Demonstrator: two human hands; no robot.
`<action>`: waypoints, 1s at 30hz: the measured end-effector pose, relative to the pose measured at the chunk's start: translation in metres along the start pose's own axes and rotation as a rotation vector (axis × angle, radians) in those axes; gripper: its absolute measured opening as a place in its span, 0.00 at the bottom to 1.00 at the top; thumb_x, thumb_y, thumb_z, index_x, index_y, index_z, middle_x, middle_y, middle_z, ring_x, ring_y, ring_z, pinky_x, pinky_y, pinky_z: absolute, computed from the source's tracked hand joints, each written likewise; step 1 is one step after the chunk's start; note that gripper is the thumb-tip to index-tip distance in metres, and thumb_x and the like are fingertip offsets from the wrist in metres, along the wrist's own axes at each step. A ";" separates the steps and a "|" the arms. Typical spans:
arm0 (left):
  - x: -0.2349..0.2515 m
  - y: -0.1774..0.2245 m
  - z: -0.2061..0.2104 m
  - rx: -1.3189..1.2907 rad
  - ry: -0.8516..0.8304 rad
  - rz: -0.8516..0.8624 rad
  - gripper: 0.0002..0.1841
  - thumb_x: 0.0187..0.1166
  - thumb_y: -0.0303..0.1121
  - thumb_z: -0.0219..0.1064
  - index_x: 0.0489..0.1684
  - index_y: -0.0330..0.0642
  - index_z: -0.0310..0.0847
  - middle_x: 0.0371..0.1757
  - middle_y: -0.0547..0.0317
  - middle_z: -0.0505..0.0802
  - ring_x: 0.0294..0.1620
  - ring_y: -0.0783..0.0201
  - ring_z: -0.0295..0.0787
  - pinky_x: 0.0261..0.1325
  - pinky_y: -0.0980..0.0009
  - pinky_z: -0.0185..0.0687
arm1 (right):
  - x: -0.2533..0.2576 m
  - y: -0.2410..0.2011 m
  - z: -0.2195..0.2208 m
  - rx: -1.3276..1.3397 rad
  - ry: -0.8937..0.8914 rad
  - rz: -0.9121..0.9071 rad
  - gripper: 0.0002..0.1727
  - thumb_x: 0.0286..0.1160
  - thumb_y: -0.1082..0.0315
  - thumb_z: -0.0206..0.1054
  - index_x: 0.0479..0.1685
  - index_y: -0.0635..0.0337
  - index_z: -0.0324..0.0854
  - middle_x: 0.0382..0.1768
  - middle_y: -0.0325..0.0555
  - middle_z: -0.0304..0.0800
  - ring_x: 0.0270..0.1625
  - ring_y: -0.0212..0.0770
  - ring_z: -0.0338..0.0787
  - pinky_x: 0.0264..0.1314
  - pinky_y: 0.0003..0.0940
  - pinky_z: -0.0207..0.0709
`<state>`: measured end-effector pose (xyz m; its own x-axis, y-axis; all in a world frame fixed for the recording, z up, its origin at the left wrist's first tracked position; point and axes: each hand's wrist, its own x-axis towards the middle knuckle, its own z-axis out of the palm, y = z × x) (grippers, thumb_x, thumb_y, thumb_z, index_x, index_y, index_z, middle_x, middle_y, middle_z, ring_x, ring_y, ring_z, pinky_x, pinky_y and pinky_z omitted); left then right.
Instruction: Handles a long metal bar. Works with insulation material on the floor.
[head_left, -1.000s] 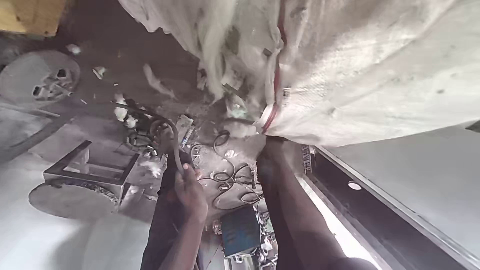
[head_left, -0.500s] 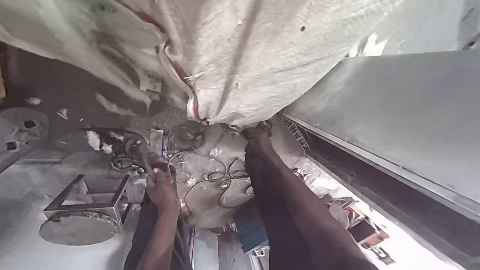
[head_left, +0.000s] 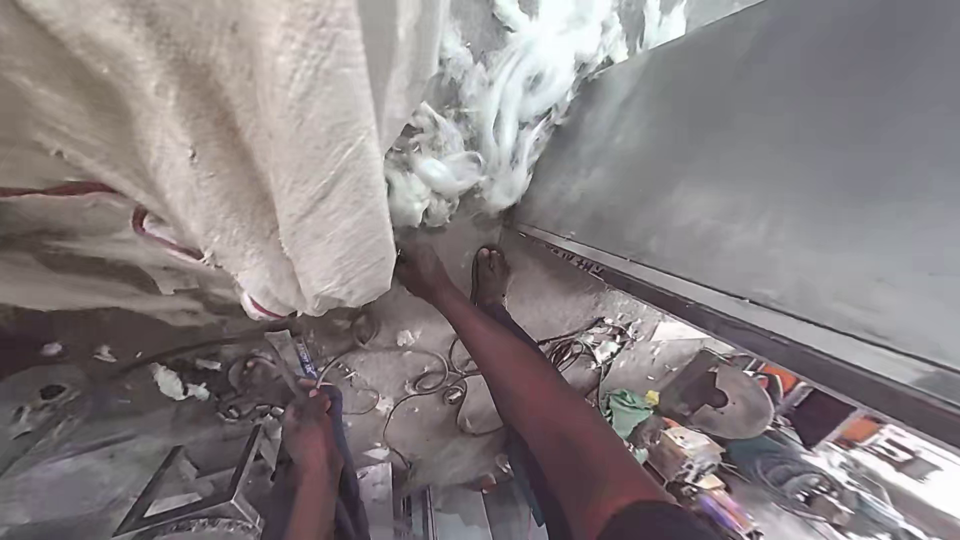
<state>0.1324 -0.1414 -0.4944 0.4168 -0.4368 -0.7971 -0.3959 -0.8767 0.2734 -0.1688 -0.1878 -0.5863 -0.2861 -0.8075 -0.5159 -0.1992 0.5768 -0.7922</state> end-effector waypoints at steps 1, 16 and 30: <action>-0.001 0.001 0.003 0.005 -0.005 0.010 0.17 0.88 0.35 0.64 0.66 0.34 0.77 0.47 0.53 0.89 0.43 0.67 0.86 0.51 0.67 0.85 | 0.021 0.004 -0.014 -0.051 0.068 -0.026 0.10 0.79 0.72 0.66 0.52 0.59 0.90 0.41 0.48 0.96 0.42 0.43 0.95 0.52 0.50 0.88; -0.003 0.010 0.020 0.164 -0.162 0.052 0.23 0.84 0.42 0.67 0.71 0.36 0.77 0.52 0.52 0.89 0.41 0.66 0.81 0.44 0.64 0.80 | 0.125 -0.010 -0.369 -0.472 1.018 0.125 0.18 0.86 0.60 0.58 0.68 0.54 0.82 0.50 0.42 0.94 0.51 0.39 0.92 0.57 0.41 0.82; 0.006 0.008 0.030 0.181 -0.218 -0.056 0.22 0.83 0.40 0.70 0.70 0.39 0.78 0.57 0.52 0.90 0.50 0.63 0.84 0.50 0.61 0.82 | 0.028 -0.014 -0.118 -0.433 0.380 0.114 0.18 0.83 0.72 0.62 0.68 0.52 0.85 0.65 0.47 0.90 0.64 0.45 0.92 0.65 0.47 0.87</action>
<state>0.1069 -0.1449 -0.5132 0.2642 -0.3183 -0.9104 -0.5248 -0.8394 0.1411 -0.2845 -0.2044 -0.5514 -0.6281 -0.6824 -0.3739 -0.4896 0.7201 -0.4918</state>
